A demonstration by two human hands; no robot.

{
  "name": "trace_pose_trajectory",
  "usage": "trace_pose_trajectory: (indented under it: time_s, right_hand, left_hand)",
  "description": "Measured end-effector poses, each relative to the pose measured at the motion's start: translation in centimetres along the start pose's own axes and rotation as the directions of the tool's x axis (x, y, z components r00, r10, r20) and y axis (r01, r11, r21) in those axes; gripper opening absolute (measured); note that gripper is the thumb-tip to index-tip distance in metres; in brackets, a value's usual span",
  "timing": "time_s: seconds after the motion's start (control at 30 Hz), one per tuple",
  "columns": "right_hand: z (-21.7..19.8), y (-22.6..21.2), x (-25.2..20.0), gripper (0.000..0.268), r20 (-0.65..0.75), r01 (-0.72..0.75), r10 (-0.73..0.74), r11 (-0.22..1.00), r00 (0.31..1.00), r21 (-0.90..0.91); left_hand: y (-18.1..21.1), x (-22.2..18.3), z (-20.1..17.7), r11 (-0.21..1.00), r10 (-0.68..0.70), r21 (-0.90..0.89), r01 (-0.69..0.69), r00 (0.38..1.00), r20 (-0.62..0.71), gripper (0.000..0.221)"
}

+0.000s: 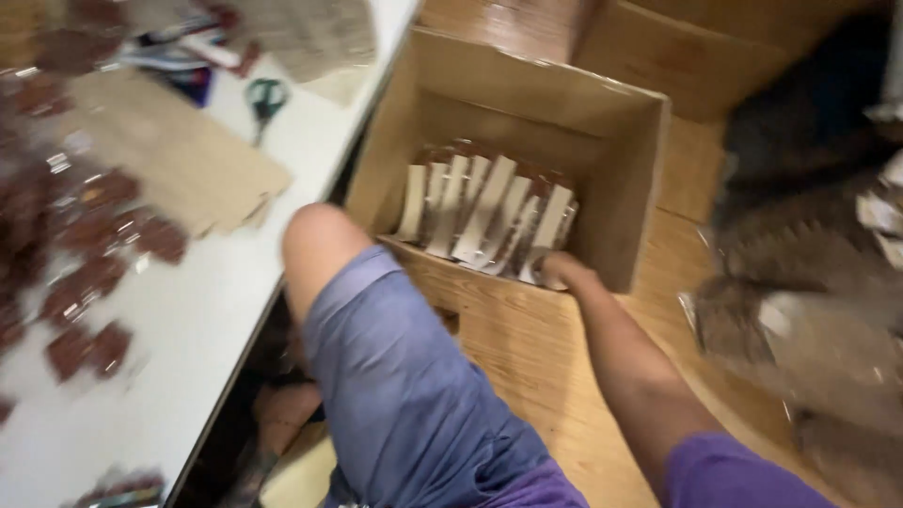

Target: The person is stapling small plastic bags of peanuts onto cardboard strips to create retail display units.

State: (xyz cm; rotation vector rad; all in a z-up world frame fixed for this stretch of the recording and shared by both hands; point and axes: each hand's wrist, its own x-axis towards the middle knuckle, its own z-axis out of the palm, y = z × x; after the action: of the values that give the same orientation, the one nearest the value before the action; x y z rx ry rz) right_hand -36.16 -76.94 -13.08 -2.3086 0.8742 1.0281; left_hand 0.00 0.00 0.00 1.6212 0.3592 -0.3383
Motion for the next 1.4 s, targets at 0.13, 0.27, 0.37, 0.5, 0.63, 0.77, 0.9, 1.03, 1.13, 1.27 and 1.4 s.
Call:
trace_pose_trajectory:
  time_s: [0.13, 0.27, 0.37, 0.5, 0.63, 0.77, 0.9, 1.03, 1.13, 1.27, 1.4]
  right_hand:
    - [-13.2, -8.7, -4.9, 0.048, -0.138, -0.033, 0.023, 0.997, 0.990, -0.072]
    - [-24.4, -24.6, -10.2, 0.022, -0.790, 0.482, -0.261, 0.875, 0.555, 0.050]
    - [-27.4, -36.1, -5.5, 0.027, -0.811, 0.509, -0.267, 0.860, 0.521, 0.044]
    - [-25.2, -43.3, 1.1, 0.047, -0.697, 0.389, -0.185, 0.910, 0.693, 0.145]
    - [-27.0, -44.2, -2.4, 0.034, -0.717, 0.311, -0.059, 0.923, 0.694, 0.226]
    - [-27.0, -45.7, -10.0, 0.027, -0.734, 0.512, -0.077, 0.764, 0.675, 0.392]
    - [-22.7, -50.3, -12.0, 0.016, -0.465, 0.589, -0.363, 0.518, 0.808, 0.620]
    - [-15.9, -54.7, -12.4, 0.035, -0.365, 0.552, -0.508, 0.285, 0.780, 0.783]
    - [-14.2, -55.9, -15.9, 0.051, -0.232, 0.536, -0.675, 0.283, 0.700, 0.796]
    - [-12.1, -57.4, -15.1, 0.046, -0.255, 0.709, -0.759, 0.354, 0.599, 0.610]
    - [-13.6, -57.8, -20.0, 0.056, -0.391, 0.570, -0.482, 0.307, 0.784, 0.762]
  left_hand:
    - [2.1, -4.8, 3.2, 0.981, 0.030, -0.185, -0.054, 0.991, -0.127, 0.040]
    - [5.3, -8.6, 8.6, 0.876, 0.058, -0.443, -0.189, 0.954, -0.293, 0.016]
    - [5.0, -9.3, 10.2, 0.880, 0.139, -0.409, -0.243, 0.954, -0.267, 0.029]
    - [4.4, -9.8, 11.9, 0.943, 0.251, -0.123, -0.310, 0.902, -0.351, 0.028]
    - [8.2, -7.3, 14.1, 0.792, 0.298, 0.607, -0.058, 0.906, -0.302, 0.044]
    - [15.3, -7.5, 19.3, 0.333, 0.547, 0.879, -0.343, 0.829, 0.116, 0.028]
    - [13.6, -1.5, 20.7, 0.009, 0.734, 0.880, -0.474, 0.601, 0.316, 0.017]
    - [19.9, -4.1, 19.2, 0.160, 0.577, 0.855, -0.494, 0.749, 0.325, 0.027]
    - [24.6, -6.9, 18.7, 0.296, 0.302, 0.808, -0.509, 0.853, 0.426, 0.040]
    - [24.5, -5.0, 19.9, 0.471, 0.249, 0.763, -0.443, 0.897, 0.366, 0.047]
    - [21.3, -4.3, 19.9, 0.817, 0.250, 0.523, -0.243, 0.966, 0.057, 0.046]
